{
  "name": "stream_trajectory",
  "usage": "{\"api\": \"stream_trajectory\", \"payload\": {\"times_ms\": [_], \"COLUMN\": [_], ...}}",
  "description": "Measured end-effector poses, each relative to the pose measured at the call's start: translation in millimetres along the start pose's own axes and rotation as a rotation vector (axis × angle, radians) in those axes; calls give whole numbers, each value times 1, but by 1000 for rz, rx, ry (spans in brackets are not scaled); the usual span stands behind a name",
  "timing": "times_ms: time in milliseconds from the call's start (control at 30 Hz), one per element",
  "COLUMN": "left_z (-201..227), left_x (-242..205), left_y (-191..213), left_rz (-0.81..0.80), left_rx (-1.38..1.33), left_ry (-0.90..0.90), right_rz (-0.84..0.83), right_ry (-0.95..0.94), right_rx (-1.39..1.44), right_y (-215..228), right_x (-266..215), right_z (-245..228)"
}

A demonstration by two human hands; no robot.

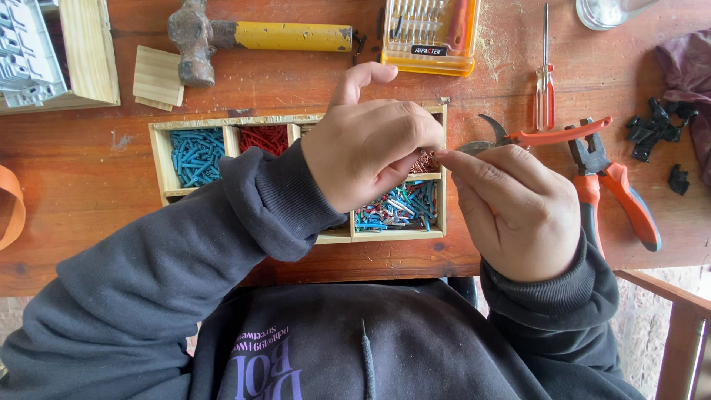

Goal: The person selects small metal pins and copper wire from a compartmentalized wooden box. They use pliers to cut and bend the wire, then wrap it around the pins to form small components. The process is repeated multiple times with different pins and wire lengths.

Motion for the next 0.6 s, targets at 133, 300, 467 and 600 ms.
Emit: {"api": "stream_trajectory", "payload": {"times_ms": [133, 300, 467, 600], "left_z": [1, 3, 5, 5], "left_x": [0, 1, 2, 1], "left_y": [0, 2, 3, 3], "left_rz": [6, 22, 30, 28], "left_rx": [30, 82, 88, 115], "left_ry": [-12, -31, -31, -66], "right_rz": [-3, 0, -14, -53], "right_ry": [22, 38, 71, 120], "right_rx": [3, -3, -54, -111], "right_y": [0, 1, 2, 2], "right_x": [-1, -1, -1, 2], "right_z": [1, -1, 0, 0]}}
Point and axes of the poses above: each hand's wrist, its own x-axis towards the middle knuckle, its own y-axis out of the back of the hand, z = x × y, the point moved 4 cm from there along x, towards the middle knuckle, and after that the axes turned 12 degrees about z, right-handed, at the moved point
